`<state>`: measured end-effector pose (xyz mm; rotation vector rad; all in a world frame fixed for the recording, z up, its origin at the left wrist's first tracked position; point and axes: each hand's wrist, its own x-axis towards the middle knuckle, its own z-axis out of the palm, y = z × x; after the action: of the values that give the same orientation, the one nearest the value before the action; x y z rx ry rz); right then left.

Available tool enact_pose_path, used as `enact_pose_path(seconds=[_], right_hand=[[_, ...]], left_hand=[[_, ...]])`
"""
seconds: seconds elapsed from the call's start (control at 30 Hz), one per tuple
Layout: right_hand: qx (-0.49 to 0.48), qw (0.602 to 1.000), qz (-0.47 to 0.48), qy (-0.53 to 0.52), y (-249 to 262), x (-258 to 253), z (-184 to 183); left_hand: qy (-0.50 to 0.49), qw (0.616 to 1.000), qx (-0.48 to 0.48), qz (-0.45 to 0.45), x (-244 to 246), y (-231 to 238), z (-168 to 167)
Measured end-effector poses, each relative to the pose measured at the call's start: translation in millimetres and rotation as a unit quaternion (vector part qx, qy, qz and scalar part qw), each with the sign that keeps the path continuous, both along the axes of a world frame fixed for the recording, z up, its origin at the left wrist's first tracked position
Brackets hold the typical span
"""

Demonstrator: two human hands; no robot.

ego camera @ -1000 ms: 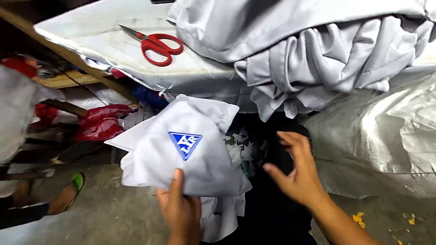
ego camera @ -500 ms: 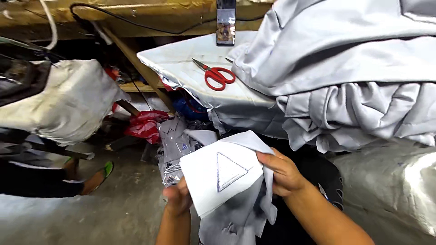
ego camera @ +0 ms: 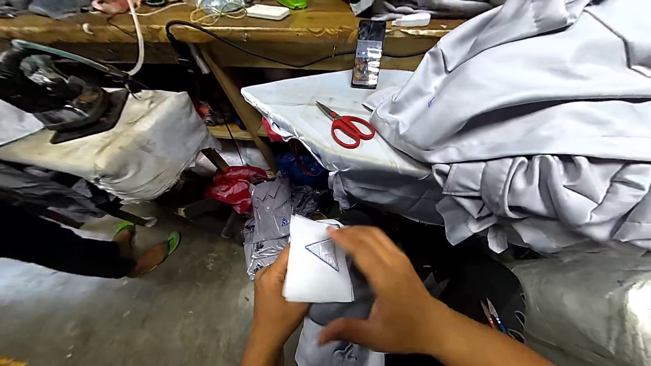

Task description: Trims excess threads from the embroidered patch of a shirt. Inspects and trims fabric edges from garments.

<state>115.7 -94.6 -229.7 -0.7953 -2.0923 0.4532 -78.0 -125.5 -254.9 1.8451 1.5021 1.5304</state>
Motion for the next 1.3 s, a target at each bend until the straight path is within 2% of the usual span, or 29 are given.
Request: enact_pose_path(seconds=[0.07,0.13,0.2,0.27,0.33,0.4,0.47,0.53,0.6,0.67,0.73,0.83,0.9,0.93,1.0,1.03,1.07,1.1,1.13,1.2,1.23,1.3], right_hand=[[0.071,0.997,0.007,-0.03,-7,-13,2],[0.104,0.994,0.013,0.017,-4,-18,4],[0.098,0.992,0.042,0.072,-1,-14,17],[0.073,0.986,0.105,0.106,0,-11,32],[0.02,0.979,0.16,0.127,9,-12,45],[-0.06,0.973,0.181,0.13,36,-11,50],[-0.086,0.986,0.116,0.089,79,-13,48],[-0.022,0.999,-0.028,0.033,133,-17,38],[-0.016,0.989,-0.143,-0.035,187,-22,25],[-0.087,0.965,-0.214,-0.122,224,-28,22],[-0.165,0.934,-0.245,-0.202,246,-35,27],[-0.235,0.901,-0.237,-0.276,263,-40,42],[-0.273,0.899,-0.223,-0.262,268,-34,52],[-0.297,0.905,-0.215,-0.214,270,-28,52],[-0.368,0.912,-0.179,-0.034,266,-13,40],[-0.415,0.898,-0.112,0.089,256,-4,31],[-0.453,0.866,-0.013,0.211,243,6,18],[-0.47,0.828,0.098,0.29,232,17,2],[-0.47,0.797,0.196,0.326,225,26,-15],[-0.448,0.758,0.335,0.335,221,38,-41],[-0.447,0.745,0.368,0.331,222,41,-46],[-0.468,0.733,0.373,0.325,226,41,-44]], left_hand=[[0.029,0.999,-0.032,-0.023,-6,-9,11],[0.039,0.998,-0.035,-0.026,-20,-15,16],[0.063,0.998,0.014,0.007,-40,-17,17],[0.07,0.996,0.051,-0.028,-48,-12,17],[-0.039,0.99,0.025,-0.131,-36,-8,13],[-0.191,0.965,-0.05,-0.174,-22,-7,2],[-0.266,0.943,-0.11,-0.169,-14,-6,-8],[-0.294,0.933,-0.143,-0.151,-8,-8,-17],[-0.314,0.925,-0.166,-0.133,-6,-11,-19],[-0.333,0.92,-0.177,-0.105,-7,-13,-19],[-0.336,0.922,-0.172,-0.09,-13,-14,-21],[-0.343,0.922,-0.148,-0.104,-25,-12,-27],[-0.341,0.924,-0.133,-0.11,-28,-10,-31],[-0.338,0.926,-0.125,-0.113,-29,-8,-32],[-0.328,0.931,-0.106,-0.118,-29,-5,-33],[-0.319,0.935,-0.099,-0.12,-29,-4,-33],[-0.313,0.937,-0.095,-0.124,-28,-2,-33],[-0.306,0.939,-0.093,-0.127,-26,1,-33],[-0.302,0.94,-0.096,-0.129,-23,3,-32],[-0.301,0.939,-0.105,-0.132,-15,9,-30],[-0.303,0.937,-0.11,-0.132,-10,11,-29],[-0.304,0.934,-0.123,-0.137,-1,14,-26]])
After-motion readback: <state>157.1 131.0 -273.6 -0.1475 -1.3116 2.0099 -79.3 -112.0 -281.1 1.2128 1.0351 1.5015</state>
